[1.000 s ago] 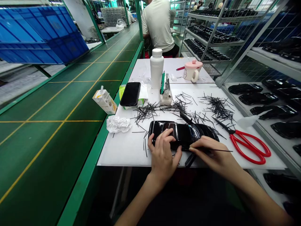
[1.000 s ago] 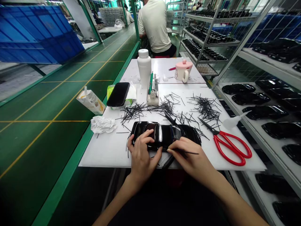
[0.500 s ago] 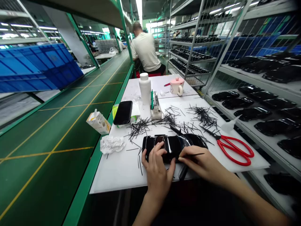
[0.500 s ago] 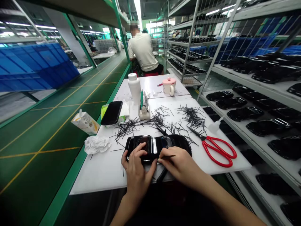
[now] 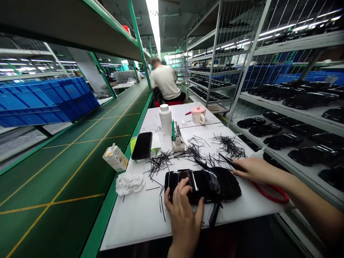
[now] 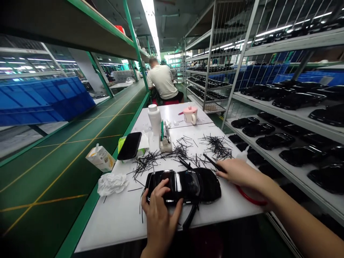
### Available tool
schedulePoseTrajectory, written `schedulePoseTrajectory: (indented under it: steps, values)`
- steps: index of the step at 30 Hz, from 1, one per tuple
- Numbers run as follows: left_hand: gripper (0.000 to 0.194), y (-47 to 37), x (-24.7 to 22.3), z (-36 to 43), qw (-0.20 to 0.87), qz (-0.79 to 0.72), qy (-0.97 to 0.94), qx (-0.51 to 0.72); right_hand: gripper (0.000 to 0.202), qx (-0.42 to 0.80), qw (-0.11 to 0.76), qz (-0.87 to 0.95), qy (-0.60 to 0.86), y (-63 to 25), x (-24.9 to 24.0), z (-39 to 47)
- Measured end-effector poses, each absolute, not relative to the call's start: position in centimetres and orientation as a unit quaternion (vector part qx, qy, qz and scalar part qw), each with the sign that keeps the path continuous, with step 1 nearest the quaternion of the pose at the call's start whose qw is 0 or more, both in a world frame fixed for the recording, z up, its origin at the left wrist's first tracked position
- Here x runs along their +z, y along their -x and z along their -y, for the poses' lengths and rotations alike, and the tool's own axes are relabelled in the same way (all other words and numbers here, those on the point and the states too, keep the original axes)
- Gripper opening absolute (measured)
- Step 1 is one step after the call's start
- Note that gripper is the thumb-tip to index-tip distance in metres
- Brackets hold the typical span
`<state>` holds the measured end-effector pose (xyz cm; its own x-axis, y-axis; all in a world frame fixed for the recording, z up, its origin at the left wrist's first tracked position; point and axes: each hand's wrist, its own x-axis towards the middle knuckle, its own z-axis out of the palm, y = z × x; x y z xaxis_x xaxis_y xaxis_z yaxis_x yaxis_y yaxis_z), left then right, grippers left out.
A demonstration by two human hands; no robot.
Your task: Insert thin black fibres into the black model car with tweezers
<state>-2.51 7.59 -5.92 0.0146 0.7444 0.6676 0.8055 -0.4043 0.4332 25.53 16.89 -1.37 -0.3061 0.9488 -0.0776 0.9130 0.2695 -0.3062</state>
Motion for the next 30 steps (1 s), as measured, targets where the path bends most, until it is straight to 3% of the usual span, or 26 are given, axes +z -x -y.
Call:
schedulePoseTrajectory:
  steps: [6, 11, 16, 23, 30]
  values:
    - [0.012, 2.4, -6.3, -7.7, 0.051, 0.551, 0.697, -0.456, 0.02, 0.17, 0.077, 0.825, 0.534, -22.8, -0.1, -20.9]
    - [0.013, 2.4, -6.6, -7.6, 0.054, 0.552, 0.695, -0.457, 0.037, 0.236, 0.198, 0.823, 0.477, -14.7, 2.1, -26.3]
    - [0.014, 2.6, -7.1, -7.7, 0.071, 0.544, 0.69, -0.473, 0.031, 0.293, 0.286, 0.783, 0.47, -8.6, 1.6, -30.5]
    - [0.011, 2.9, -7.9, -8.4, 0.103, 0.529, 0.679, -0.499, 0.022, 0.297, 0.381, 0.75, 0.451, -7.8, 0.8, -31.3]
    - [0.017, 2.6, -7.9, -8.5, 0.076, 0.522, 0.665, -0.529, 0.029, 0.304, 0.592, 0.635, 0.392, -10.0, 4.1, -30.2]
